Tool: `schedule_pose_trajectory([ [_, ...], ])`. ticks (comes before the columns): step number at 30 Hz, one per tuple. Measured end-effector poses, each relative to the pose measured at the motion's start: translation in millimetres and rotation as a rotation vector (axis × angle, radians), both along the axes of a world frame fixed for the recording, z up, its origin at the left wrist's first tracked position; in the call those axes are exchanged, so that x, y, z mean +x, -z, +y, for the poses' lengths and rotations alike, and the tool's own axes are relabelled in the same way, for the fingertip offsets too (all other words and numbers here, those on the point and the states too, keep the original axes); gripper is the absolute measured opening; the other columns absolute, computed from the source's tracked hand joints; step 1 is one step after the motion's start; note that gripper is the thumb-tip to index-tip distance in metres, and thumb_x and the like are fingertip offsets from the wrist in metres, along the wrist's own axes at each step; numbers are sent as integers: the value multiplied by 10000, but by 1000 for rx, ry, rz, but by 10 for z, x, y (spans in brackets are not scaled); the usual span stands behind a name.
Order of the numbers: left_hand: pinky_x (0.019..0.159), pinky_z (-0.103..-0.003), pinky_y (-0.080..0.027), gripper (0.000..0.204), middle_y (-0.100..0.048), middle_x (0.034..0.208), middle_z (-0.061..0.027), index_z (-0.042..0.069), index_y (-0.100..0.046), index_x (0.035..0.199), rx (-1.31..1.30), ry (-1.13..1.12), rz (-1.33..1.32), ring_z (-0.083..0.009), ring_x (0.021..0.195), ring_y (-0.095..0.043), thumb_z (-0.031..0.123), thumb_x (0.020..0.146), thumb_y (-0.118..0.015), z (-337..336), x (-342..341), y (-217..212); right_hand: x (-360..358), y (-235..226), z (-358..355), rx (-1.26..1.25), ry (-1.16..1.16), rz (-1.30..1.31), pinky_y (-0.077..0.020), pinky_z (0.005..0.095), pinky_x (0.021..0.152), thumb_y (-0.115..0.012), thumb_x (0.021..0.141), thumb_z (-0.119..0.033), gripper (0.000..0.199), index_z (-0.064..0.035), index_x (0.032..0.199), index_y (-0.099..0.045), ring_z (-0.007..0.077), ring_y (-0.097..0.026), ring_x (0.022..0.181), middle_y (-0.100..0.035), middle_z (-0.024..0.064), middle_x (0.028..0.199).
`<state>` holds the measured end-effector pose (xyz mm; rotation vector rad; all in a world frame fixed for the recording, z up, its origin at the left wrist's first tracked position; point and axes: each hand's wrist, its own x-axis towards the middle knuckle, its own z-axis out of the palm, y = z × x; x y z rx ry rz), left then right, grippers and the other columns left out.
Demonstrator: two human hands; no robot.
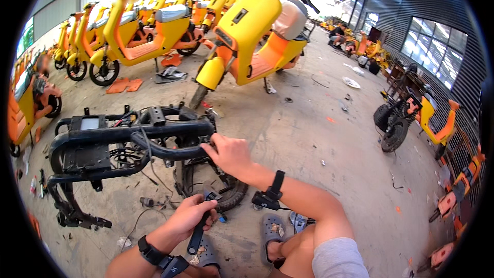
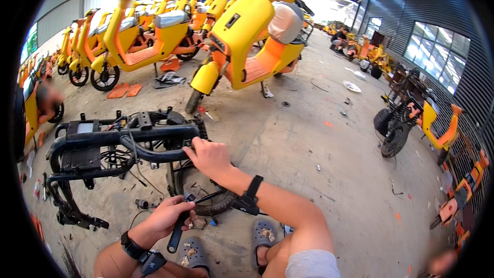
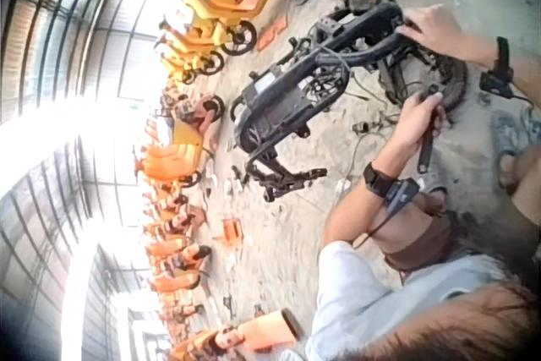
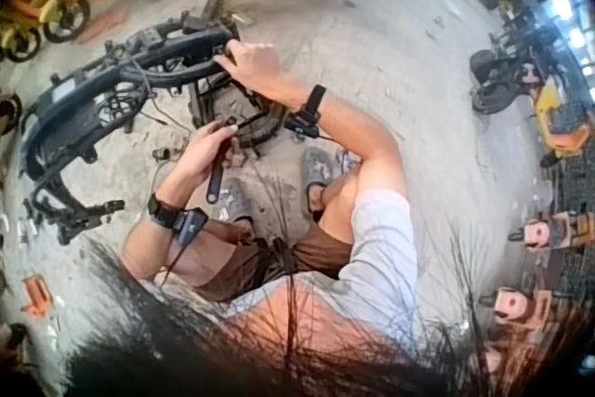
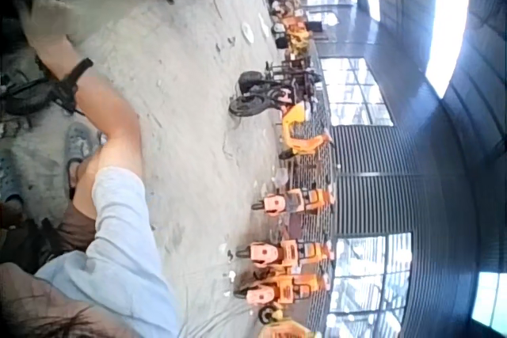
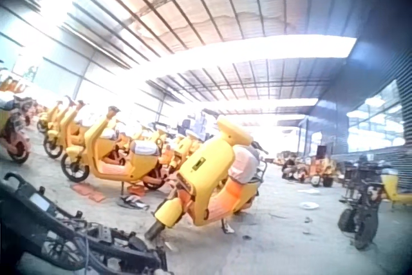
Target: The person sits on the floor and uses a wrench to tighten a bolt on the front fork of a scooter frame. The person repeatedly adjusts the wrench and applies torque to secure the component.
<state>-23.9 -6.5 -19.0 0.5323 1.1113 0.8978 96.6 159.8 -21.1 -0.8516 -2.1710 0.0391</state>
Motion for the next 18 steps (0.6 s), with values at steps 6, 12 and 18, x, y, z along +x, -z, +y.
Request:
schedule_pose_trajectory([
  [6, 467, -270, -400, 152, -578, 715, -94, 6, -460, 956, 6, 7, -20, -135, 538, -515, 122, 947, -556, 2, 17, 31, -13, 54, 30, -4, 28, -46, -475, 412, 487, -614, 898, -370, 362, -62, 713, -574, 324, -625, 565, -620, 127, 617],
  [12, 483, -276, -410, 144, -582, 723, -89, 13, -466, 965, 0, 4, -2, -134, 569, -522, 123, 946, -557, -11, 17, 26, -15, 107, 47, 39, 13, -66, -494, 410, 488, -580, 918, -371, 345, -76, 741, -555, 309, -640, 573, -627, 112, 630],
  [18, 488, -285, -412, 143, -584, 731, -97, 19, -463, 963, -13, 6, 8, -149, 567, -527, 122, 944, -561, 12, 23, 19, -10, 128, 80, 35, 8, -81, -485, 420, 484, -584, 920, -353, 326, -68, 764, -556, 322, -632, 571, -636, 122, 653],
])
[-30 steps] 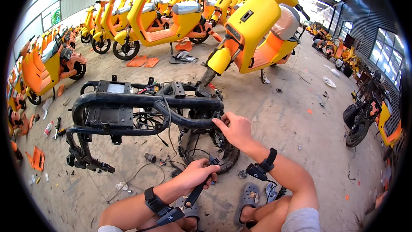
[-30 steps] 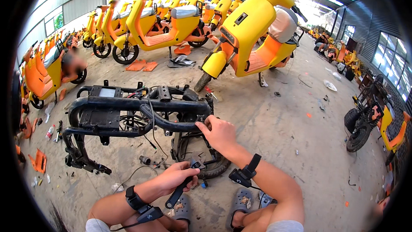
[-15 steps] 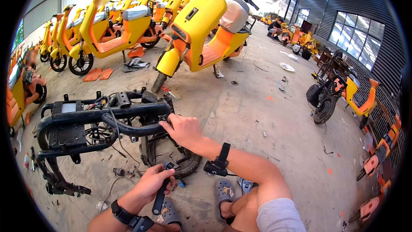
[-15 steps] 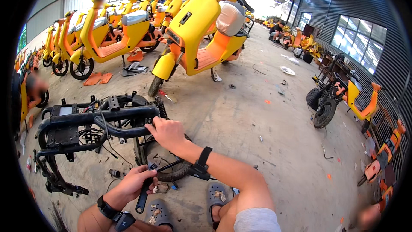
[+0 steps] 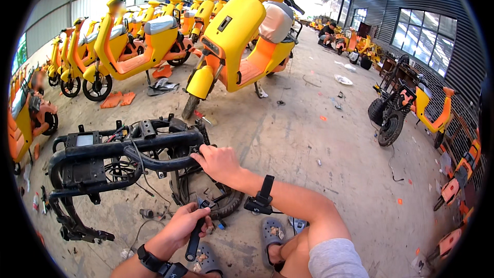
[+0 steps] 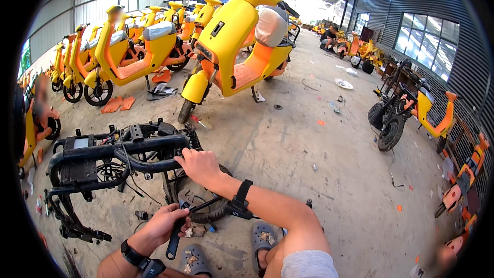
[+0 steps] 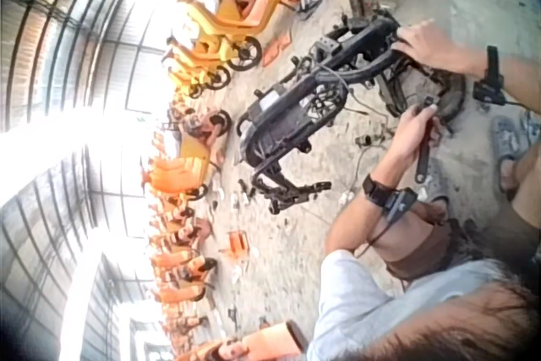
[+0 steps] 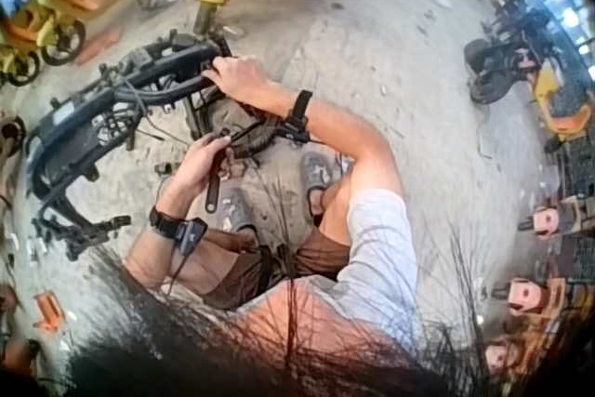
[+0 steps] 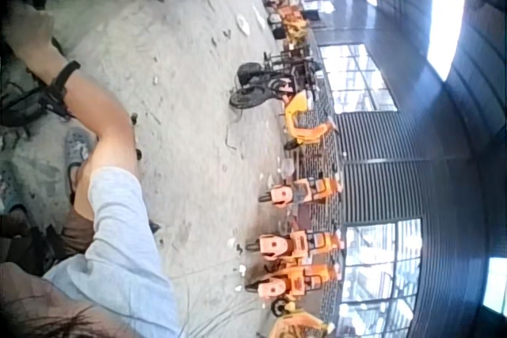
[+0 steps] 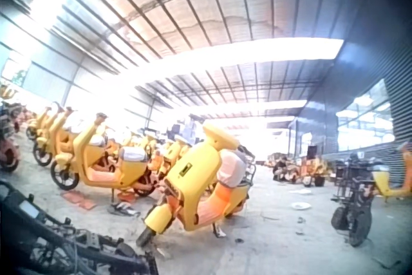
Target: The person sits on the floor and uses a wrench to tighten a bolt on the front fork of a scooter frame. The person repeatedly adjusts the wrench and applies torque to secure the component.
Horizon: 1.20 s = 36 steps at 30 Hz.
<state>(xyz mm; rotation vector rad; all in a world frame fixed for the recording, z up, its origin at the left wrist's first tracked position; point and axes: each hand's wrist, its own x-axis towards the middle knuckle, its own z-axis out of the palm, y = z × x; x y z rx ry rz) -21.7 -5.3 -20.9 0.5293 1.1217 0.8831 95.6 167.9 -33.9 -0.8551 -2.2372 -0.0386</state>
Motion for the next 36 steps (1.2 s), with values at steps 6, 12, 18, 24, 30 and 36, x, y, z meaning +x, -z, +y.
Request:
schedule_pose_trajectory([
  [6, 474, -283, -410, 154, -583, 728, -100, 11, -462, 970, -4, -3, -12, -150, 553, -529, 116, 939, -570, 7, 8, 11, -19, 44, 19, 86, 2, -27, -493, 385, 455, -548, 940, -359, 314, -90, 779, -546, 277, -644, 538, -637, 91, 623],
  [12, 483, -296, -411, 144, -588, 736, -108, 16, -466, 969, 4, 9, -4, -165, 557, -530, 125, 947, -557, 12, 2, 14, 5, -25, -19, 96, -25, -18, -474, 398, 456, -576, 930, -328, 313, -79, 742, -544, 295, -631, 544, -627, 114, 619],
  [18, 496, -295, -417, 146, -585, 745, -104, 8, -471, 992, -3, -9, -9, -165, 578, -535, 120, 947, -553, -8, 2, -35, -53, 6, 47, 91, 10, 17, -482, 377, 439, -536, 950, -351, 329, -92, 747, -546, 275, -640, 520, -625, 94, 586],
  [24, 504, -296, -420, 140, -593, 755, -109, 18, -481, 1001, -17, -20, -3, -175, 585, -541, 121, 944, -556, 6, -36, 18, -38, -7, 53, 100, -20, 26, -487, 382, 449, -553, 939, -335, 325, -80, 737, -541, 288, -637, 519, -622, 111, 585],
  [30, 498, -298, -419, 147, -596, 755, -111, 18, -484, 1003, -15, -18, -3, -176, 575, -542, 126, 941, -562, -5, -38, 28, 19, -12, 19, 136, -24, -53, -487, 371, 451, -585, 917, -318, 267, -80, 814, -518, 270, -646, 535, -626, 93, 612],
  [36, 499, -298, -421, 146, -597, 757, -114, 17, -482, 994, -16, -22, -5, -177, 575, -544, 125, 940, -565, 9, -39, 29, 28, 11, 27, 125, -5, -66, -488, 363, 452, -586, 919, -329, 278, -85, 808, -511, 261, -649, 538, -623, 79, 604],
])
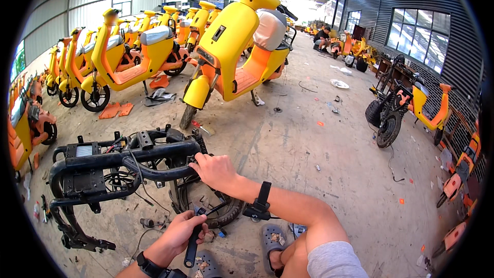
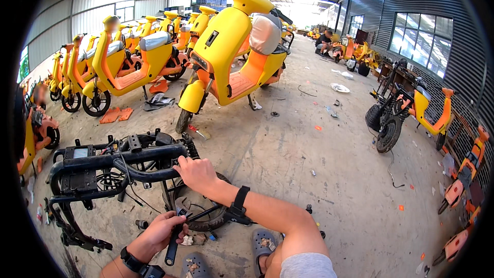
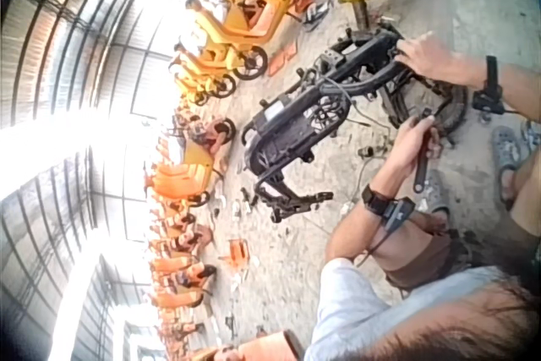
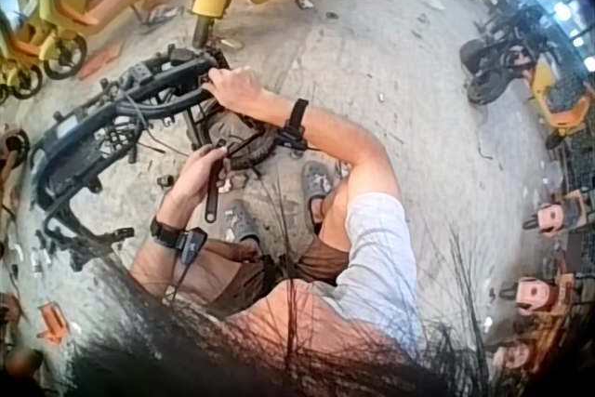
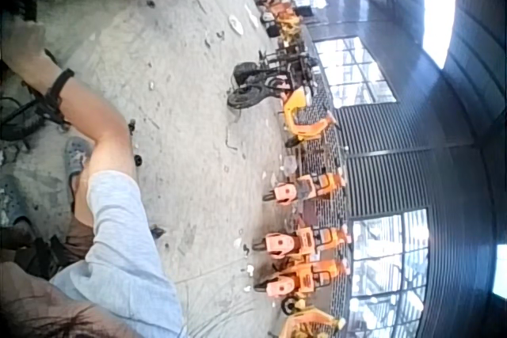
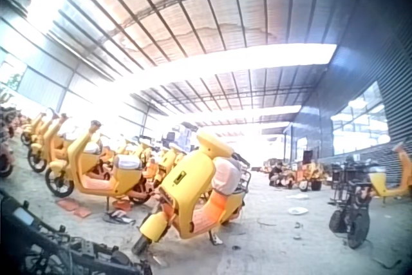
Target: The person sits on the floor and uses a wrench to tighten a bolt on the front fork of a scooter frame. The person repeatedly adjusts the wrench and applies torque to secure the component.
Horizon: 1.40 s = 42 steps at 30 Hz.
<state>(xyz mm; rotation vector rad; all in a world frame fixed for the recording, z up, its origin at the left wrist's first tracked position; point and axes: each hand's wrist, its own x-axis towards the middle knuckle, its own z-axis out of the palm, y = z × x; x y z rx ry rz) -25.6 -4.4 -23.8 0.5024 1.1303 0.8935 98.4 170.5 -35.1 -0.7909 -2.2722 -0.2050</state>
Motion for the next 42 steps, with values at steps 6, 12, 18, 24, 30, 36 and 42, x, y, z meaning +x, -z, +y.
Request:
schedule_pose_trajectory([
  [6, 495, -302, -420, 149, -596, 760, -115, 17, -478, 983, 0, 14, 6, -175, 577, -545, 130, 940, -566, 50, 17, 11, 21, 11, 36, -30, 17, 13, -491, 369, 454, -568, 930, -347, 297, -85, 797, -530, 265, -649, 538, -623, 87, 598],
  [12, 452, -273, -396, 147, -572, 733, -77, 42, -482, 927, 38, -4, 61, -134, 551, -514, 161, 951, -564, -107, -26, -115, -156, -44, -72, 33, -42, -13, -499, 417, 470, -543, 944, -335, 300, -90, 772, -548, 302, -651, 544, -629, 116, 604],
  [18, 460, -249, -400, 184, -587, 738, -58, 37, -501, 919, 54, 37, 83, -107, 549, -503, 201, 944, -581, 24, 65, -15, -34, -94, -42, -102, 109, -30, -494, 452, 458, -526, 949, -373, 360, -95, 725, -569, 337, -642, 519, -616, 140, 555],
  [24, 490, -280, -415, 146, -587, 751, -79, 45, -487, 991, 28, 18, 13, -146, 582, -536, 153, 944, -573, -53, -6, -73, -134, -140, -106, -431, 94, 32, -481, 543, 626, -423, 977, -455, 476, -52, 800, -604, 457, -621, 701, -628, 249, 712],
  [30, 489, -296, -427, 140, -598, 744, -112, 23, -473, 977, 23, 17, -12, -169, 563, -543, 125, 941, -563, 7, 11, -8, -67, -130, -69, -323, 83, -15, -506, 479, 552, -476, 965, -408, 408, -58, 794, -599, 369, -654, 626, -640, 178, 643],
  [36, 495, -296, -424, 145, -596, 750, -114, 16, -471, 987, 15, 8, -8, -172, 573, -543, 124, 944, -558, -19, -10, -5, -58, -133, -101, -297, 72, -5, -509, 466, 540, -471, 968, -415, 422, -55, 788, -596, 354, -651, 600, -634, 163, 622],
  [42, 504, -297, -417, 145, -591, 756, -116, 13, -467, 984, 21, 0, -6, -175, 589, -538, 120, 945, -556, -45, -16, -27, -81, -138, -109, -366, 70, 5, -511, 474, 558, -460, 971, -430, 445, -48, 786, -594, 367, -654, 635, -638, 170, 640],
])
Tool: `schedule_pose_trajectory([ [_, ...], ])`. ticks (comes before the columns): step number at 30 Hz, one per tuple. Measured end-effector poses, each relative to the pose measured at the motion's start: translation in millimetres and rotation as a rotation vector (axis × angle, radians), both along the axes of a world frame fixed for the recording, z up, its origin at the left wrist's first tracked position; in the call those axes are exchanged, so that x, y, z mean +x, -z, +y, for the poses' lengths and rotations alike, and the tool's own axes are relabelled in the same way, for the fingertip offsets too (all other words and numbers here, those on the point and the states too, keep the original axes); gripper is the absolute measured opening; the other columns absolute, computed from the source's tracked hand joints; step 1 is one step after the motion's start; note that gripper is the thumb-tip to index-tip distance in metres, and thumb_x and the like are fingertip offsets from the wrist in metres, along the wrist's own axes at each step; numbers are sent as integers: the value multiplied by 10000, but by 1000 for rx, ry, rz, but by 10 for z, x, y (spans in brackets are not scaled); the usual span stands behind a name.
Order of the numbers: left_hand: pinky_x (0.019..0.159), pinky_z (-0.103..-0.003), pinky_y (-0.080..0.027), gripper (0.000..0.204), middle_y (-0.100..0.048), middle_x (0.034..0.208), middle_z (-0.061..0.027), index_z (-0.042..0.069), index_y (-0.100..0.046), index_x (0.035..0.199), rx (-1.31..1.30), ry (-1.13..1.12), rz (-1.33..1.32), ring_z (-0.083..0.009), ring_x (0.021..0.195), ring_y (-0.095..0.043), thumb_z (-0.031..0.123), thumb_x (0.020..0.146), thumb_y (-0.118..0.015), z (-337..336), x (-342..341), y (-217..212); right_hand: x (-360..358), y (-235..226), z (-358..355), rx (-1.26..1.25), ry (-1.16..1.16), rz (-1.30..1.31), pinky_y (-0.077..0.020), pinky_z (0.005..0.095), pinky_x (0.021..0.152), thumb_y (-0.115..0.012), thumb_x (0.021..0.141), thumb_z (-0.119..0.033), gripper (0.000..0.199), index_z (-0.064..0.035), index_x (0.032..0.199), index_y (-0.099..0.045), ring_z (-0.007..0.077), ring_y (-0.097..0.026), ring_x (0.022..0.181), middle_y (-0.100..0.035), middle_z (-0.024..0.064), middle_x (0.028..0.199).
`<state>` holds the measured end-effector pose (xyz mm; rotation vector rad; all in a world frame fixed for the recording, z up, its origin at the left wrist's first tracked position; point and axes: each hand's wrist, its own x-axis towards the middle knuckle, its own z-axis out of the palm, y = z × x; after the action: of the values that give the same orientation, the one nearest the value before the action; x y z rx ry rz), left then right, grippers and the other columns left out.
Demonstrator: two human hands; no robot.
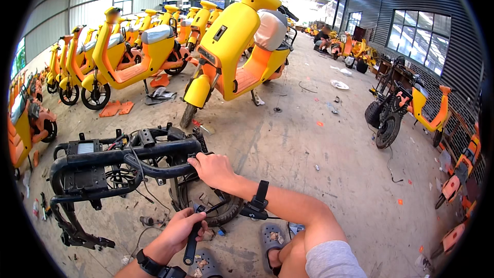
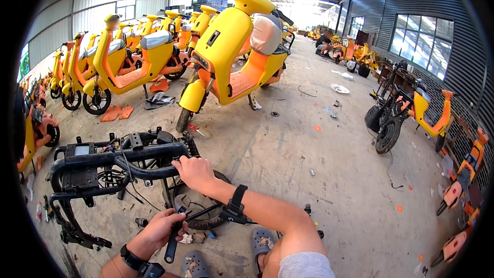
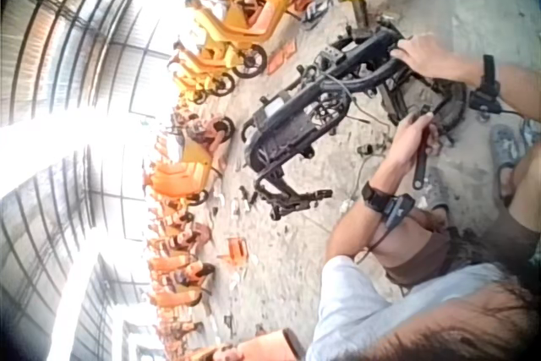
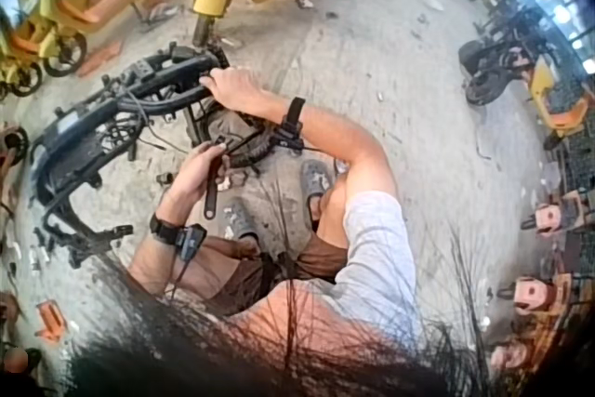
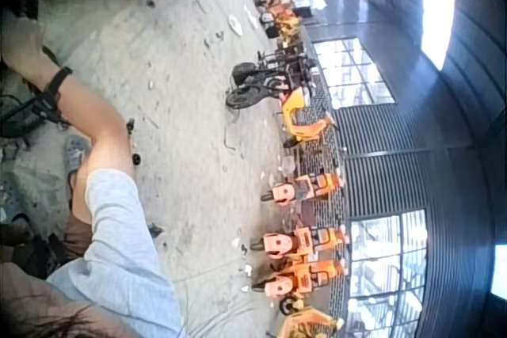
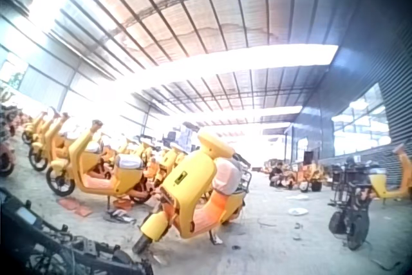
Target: The person sits on the floor and uses a wrench to tighten a bolt on the front fork of a scooter frame. The person repeatedly adjusts the wrench and applies torque to secure the component.
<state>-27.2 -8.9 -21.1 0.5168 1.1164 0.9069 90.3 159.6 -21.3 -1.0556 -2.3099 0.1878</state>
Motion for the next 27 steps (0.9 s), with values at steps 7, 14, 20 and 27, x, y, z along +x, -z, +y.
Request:
schedule_pose_trajectory([
  [7, 502, -298, -416, 145, -591, 753, -116, 15, -468, 976, 0, 5, 9, -175, 586, -536, 120, 940, -562, 14, 8, -9, 10, -6, 18, -52, 11, -5, -515, 487, 594, -504, 949, -420, 416, -39, 807, -592, 384, -656, 679, -651, 183, 691],
  [14, 498, -301, -423, 142, -591, 751, -111, 15, -473, 979, 8, 6, 6, -173, 580, -539, 119, 940, -561, 34, -9, 18, 31, -27, 44, -38, -14, -2, -516, 483, 606, -529, 935, -425, 398, -46, 833, -591, 382, -658, 681, -653, 174, 691],
  [20, 482, -292, -418, 136, -575, 744, -94, 17, -459, 964, 0, 7, 4, -153, 567, -526, 114, 945, -553, 16, 10, -19, 32, -71, 26, -90, 0, 45, -511, 485, 612, -551, 915, -439, 419, -41, 795, -605, 380, -656, 677, -652, 178, 687],
  [27, 482, -295, -414, 145, -576, 742, -101, 16, -452, 956, -4, 2, -1, -157, 568, -527, 117, 943, -556, 17, -5, -6, 41, -93, 18, -192, -25, 27, -505, 493, 643, -567, 896, -457, 420, -50, 813, -630, 391, -654, 723, -657, 184, 716],
])
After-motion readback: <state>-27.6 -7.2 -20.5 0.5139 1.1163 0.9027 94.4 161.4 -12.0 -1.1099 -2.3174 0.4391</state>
